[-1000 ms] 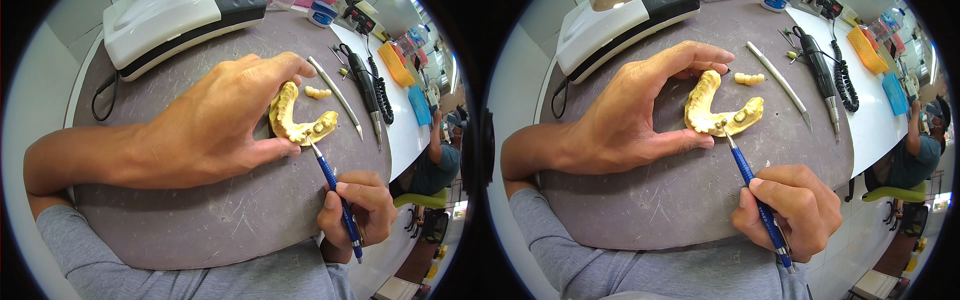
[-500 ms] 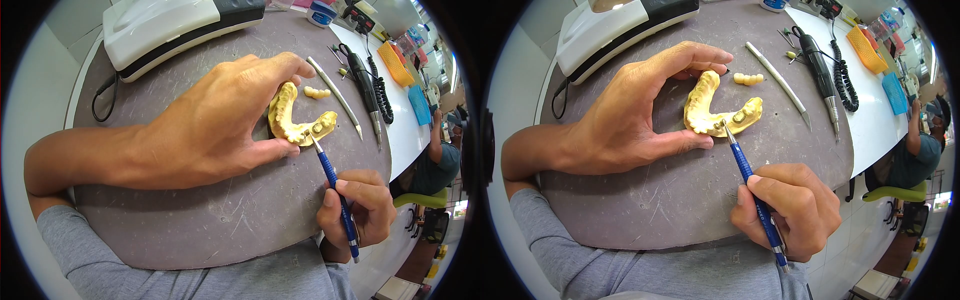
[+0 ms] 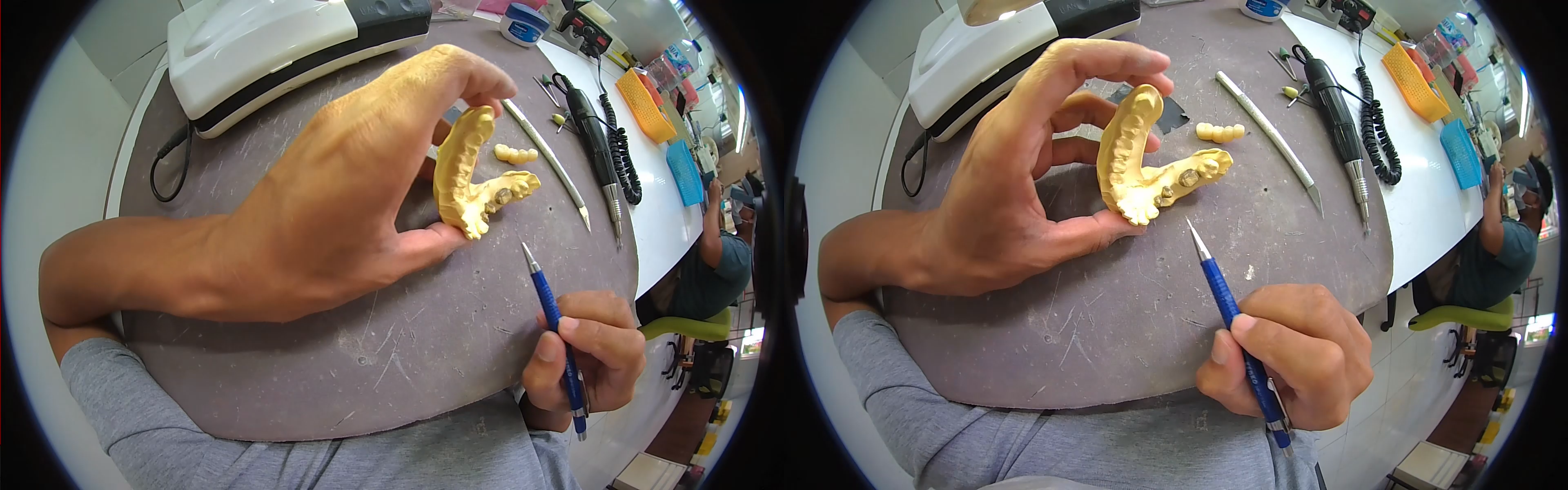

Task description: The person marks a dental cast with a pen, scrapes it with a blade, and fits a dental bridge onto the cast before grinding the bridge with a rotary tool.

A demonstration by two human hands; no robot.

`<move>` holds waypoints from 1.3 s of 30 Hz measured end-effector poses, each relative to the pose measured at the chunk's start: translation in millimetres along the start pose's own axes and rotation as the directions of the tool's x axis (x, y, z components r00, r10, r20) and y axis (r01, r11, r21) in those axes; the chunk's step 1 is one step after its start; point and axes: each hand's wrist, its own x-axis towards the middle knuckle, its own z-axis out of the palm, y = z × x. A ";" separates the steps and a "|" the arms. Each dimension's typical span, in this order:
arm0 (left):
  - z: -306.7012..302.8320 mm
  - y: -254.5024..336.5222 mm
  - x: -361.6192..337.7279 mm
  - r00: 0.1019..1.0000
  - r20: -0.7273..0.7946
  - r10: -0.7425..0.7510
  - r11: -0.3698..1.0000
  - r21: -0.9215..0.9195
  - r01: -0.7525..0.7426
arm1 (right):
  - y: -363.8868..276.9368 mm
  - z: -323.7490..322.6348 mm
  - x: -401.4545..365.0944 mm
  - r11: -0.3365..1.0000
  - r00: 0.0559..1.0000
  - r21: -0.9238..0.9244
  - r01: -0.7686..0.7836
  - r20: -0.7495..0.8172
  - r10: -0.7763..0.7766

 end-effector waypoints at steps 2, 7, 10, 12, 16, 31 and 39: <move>-0.8 0.8 0.6 0.997 0.008 0.076 0.995 0.060 -0.076 | -0.1 0.4 -0.3 1.000 1.000 0.007 0.003 -0.005 -0.003; -2.0 5.5 0.9 0.969 0.074 0.235 0.942 0.228 -0.246 | -3.2 3.0 -0.6 1.000 1.000 -0.014 -0.020 0.008 0.020; 1.9 2.8 1.0 0.954 0.066 0.292 0.925 0.236 -0.299 | -6.6 2.0 5.4 0.999 0.995 0.009 -0.037 0.096 0.036; 6.4 -3.6 2.2 0.913 0.057 0.405 0.874 0.267 -0.405 | -6.4 2.7 5.5 0.999 0.995 0.003 -0.049 0.093 0.048; 7.4 -3.8 2.7 0.901 0.049 0.431 0.861 0.278 -0.426 | -8.4 3.4 6.5 0.996 0.992 -0.015 -0.087 0.091 0.088; 8.0 -5.4 2.1 0.898 0.059 0.436 0.853 0.291 -0.433 | -5.4 1.7 10.7 0.999 0.990 -0.006 -0.050 0.134 0.050; 9.5 -5.2 1.8 0.902 0.045 0.430 0.855 0.300 -0.423 | -6.2 2.6 9.2 0.998 0.992 -0.020 -0.062 0.112 0.063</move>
